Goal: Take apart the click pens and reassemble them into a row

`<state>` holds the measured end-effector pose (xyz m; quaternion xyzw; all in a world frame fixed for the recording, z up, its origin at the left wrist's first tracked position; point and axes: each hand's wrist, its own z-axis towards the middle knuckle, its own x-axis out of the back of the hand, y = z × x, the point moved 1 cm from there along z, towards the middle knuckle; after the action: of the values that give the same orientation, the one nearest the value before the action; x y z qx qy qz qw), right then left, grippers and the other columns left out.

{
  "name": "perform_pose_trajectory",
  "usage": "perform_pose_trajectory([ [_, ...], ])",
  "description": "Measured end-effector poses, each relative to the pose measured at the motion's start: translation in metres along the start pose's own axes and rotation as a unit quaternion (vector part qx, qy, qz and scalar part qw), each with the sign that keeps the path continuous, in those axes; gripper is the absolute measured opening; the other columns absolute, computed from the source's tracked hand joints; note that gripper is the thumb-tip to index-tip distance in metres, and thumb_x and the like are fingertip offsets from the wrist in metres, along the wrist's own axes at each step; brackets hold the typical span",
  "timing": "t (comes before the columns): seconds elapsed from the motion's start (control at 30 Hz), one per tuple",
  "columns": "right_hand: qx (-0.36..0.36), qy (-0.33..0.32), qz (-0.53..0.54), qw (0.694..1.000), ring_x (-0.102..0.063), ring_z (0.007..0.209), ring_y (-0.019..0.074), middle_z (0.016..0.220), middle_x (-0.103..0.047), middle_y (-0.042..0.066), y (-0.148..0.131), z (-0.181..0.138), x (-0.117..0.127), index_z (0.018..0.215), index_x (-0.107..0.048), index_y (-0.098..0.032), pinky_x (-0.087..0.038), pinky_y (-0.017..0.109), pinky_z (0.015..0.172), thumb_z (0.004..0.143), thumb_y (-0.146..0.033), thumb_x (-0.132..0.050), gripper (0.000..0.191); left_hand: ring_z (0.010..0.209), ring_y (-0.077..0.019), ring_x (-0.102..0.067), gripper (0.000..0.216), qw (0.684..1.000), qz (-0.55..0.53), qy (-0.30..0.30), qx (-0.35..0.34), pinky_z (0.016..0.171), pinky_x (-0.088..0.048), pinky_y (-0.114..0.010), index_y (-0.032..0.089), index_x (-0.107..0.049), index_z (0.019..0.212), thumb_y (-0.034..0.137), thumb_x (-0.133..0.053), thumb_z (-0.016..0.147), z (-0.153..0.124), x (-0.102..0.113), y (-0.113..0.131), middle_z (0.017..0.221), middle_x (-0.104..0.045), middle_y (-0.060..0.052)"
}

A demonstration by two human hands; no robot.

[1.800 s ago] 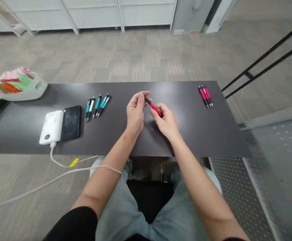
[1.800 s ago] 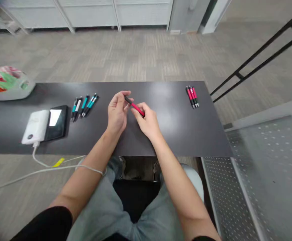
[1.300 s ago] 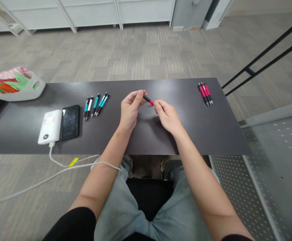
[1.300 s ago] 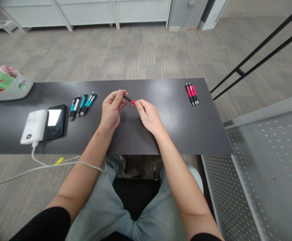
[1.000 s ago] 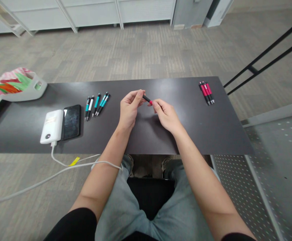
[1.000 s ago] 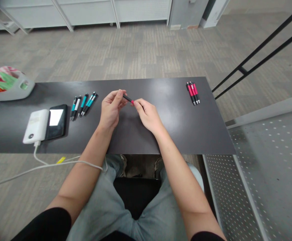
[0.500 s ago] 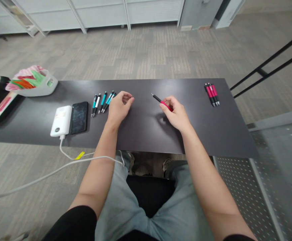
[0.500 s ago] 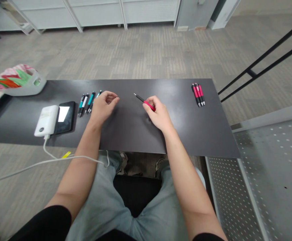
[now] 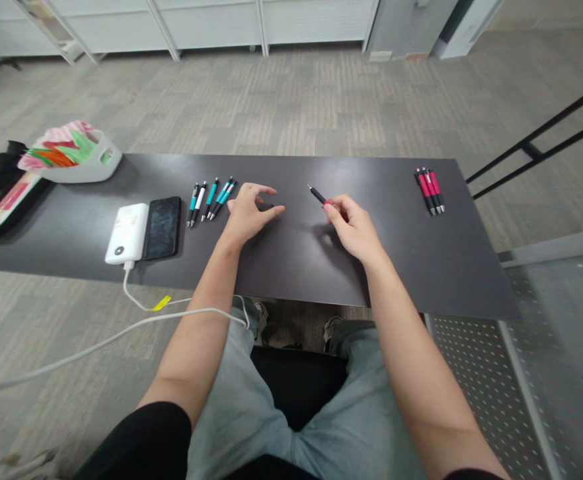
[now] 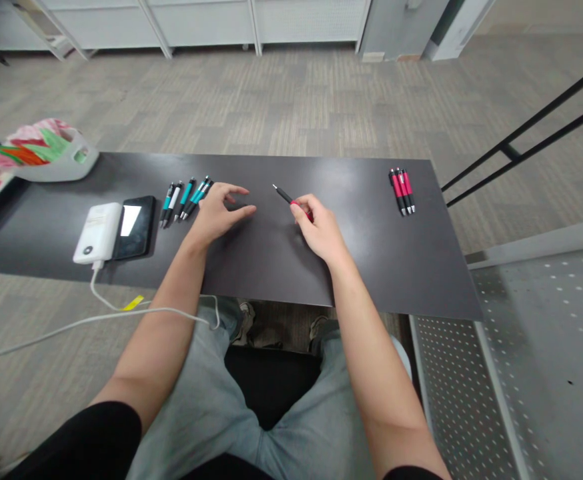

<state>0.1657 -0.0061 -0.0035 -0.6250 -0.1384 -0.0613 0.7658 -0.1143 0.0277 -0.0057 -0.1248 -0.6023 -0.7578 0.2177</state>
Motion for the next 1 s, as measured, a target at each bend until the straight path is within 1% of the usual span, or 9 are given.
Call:
perform_pose_trajectory([
  [0.17, -0.076, -0.084, 0.16, 0.981, -0.034, 0.06, 0.0177, 0.073, -0.044, -0.004, -0.02, -0.006, -0.018, 0.101, -0.071, -0.03, -0.032, 0.036, 0.057, 0.098, -0.096, -0.074, 0.066, 0.123, -0.0295, -0.082, 0.062, 0.953, -0.275, -0.125, -0.029, 0.111, -0.062, -0.04, 0.028, -0.092, 0.126, 0.08, -0.095, 0.092, -0.013, -0.019, 0.043, 0.135, -0.09, -0.013],
  [0.27, -0.113, -0.128, 0.241, 0.956, -0.019, 0.056, 0.0157, 0.072, -0.032, -0.007, -0.032, -0.012, -0.029, 0.097, -0.07, -0.032, -0.022, 0.035, 0.053, 0.097, -0.095, -0.075, 0.064, 0.113, -0.0271, -0.085, 0.066, 0.923, -0.351, -0.158, 0.002, 0.105, -0.066, -0.039, 0.028, -0.091, 0.131, 0.082, -0.094, 0.092, -0.022, -0.036, 0.06, 0.128, -0.092, -0.013],
  [0.37, -0.133, -0.142, 0.259, 0.946, -0.014, 0.056, 0.0153, 0.071, -0.026, -0.008, -0.034, -0.014, -0.036, 0.095, -0.068, -0.032, -0.019, 0.035, 0.053, 0.095, -0.098, -0.074, 0.066, 0.096, -0.0223, -0.085, 0.062, 0.91, -0.393, -0.129, 0.012, 0.091, -0.068, -0.035, 0.025, -0.09, 0.122, 0.081, -0.093, 0.094, -0.029, -0.054, 0.062, 0.115, -0.093, -0.011],
  [0.5, -0.096, -0.081, 0.182, 0.975, -0.034, 0.057, 0.0192, 0.07, -0.036, -0.005, -0.026, -0.012, -0.041, 0.097, -0.065, -0.033, -0.034, 0.036, 0.054, 0.098, -0.099, -0.069, 0.067, 0.081, -0.0176, -0.08, 0.053, 0.912, -0.41, -0.012, 0.013, 0.07, -0.061, -0.029, 0.026, -0.085, 0.107, 0.078, -0.09, 0.1, -0.036, -0.079, 0.057, 0.102, -0.091, -0.008],
  [0.6, -0.005, -0.005, 0.084, 0.996, -0.068, 0.09, 0.0303, 0.089, -0.065, 0.005, -0.023, -0.011, -0.042, 0.106, -0.069, -0.033, -0.06, 0.045, 0.079, 0.106, -0.091, -0.067, 0.058, 0.095, -0.0221, -0.086, 0.047, 0.907, -0.42, 0.034, 0.006, 0.08, -0.066, -0.033, 0.027, -0.081, 0.106, 0.073, -0.091, 0.102, -0.039, -0.088, 0.057, 0.1, -0.09, -0.007],
  [0.7, 0.035, 0.024, 0.054, 0.998, -0.072, 0.116, 0.0351, 0.111, -0.075, 0.01, -0.023, -0.012, -0.042, 0.108, -0.069, -0.032, -0.062, 0.052, 0.104, 0.111, -0.084, -0.064, 0.052, 0.103, -0.025, -0.089, 0.045, 0.897, -0.44, 0.031, -0.019, 0.091, -0.071, -0.038, 0.028, -0.082, 0.107, 0.07, -0.095, 0.099, -0.038, -0.086, 0.06, 0.1, -0.09, -0.007],
  [0.8, 0.009, 0.01, 0.065, 0.998, -0.07, 0.1, 0.0323, 0.101, -0.07, 0.008, -0.022, -0.012, -0.04, 0.101, -0.064, -0.032, -0.062, 0.05, 0.094, 0.114, -0.087, -0.053, 0.057, 0.099, -0.0239, -0.089, 0.042, 0.906, -0.423, 0.015, 0.001, 0.087, -0.07, -0.036, 0.026, -0.084, 0.106, 0.065, -0.097, 0.099, -0.035, -0.078, 0.063, 0.103, -0.09, -0.008],
  [0.93, -0.011, -0.003, 0.096, 0.995, -0.066, 0.087, 0.0276, 0.101, -0.068, 0.004, -0.016, -0.011, -0.039, 0.115, -0.057, -0.034, -0.061, 0.045, 0.082, 0.102, -0.086, -0.077, 0.057, 0.095, -0.0218, -0.087, 0.044, 0.907, -0.42, -0.006, 0.019, 0.088, -0.07, -0.035, 0.024, -0.085, 0.1, 0.063, -0.103, 0.093, -0.032, -0.07, 0.064, 0.1, -0.089, -0.007],
  [1.0, -0.005, -0.005, 0.087, 0.996, -0.065, 0.085, 0.0267, 0.097, -0.066, 0.002, -0.014, -0.011, -0.038, 0.12, -0.054, -0.035, -0.06, 0.044, 0.081, 0.103, -0.086, -0.075, 0.058, 0.096, -0.0207, -0.087, 0.046, 0.903, -0.429, -0.018, 0.005, 0.096, -0.071, -0.036, 0.025, -0.086, 0.099, 0.065, -0.105, 0.089, -0.03, -0.069, 0.063, 0.098, -0.088, -0.005],
])
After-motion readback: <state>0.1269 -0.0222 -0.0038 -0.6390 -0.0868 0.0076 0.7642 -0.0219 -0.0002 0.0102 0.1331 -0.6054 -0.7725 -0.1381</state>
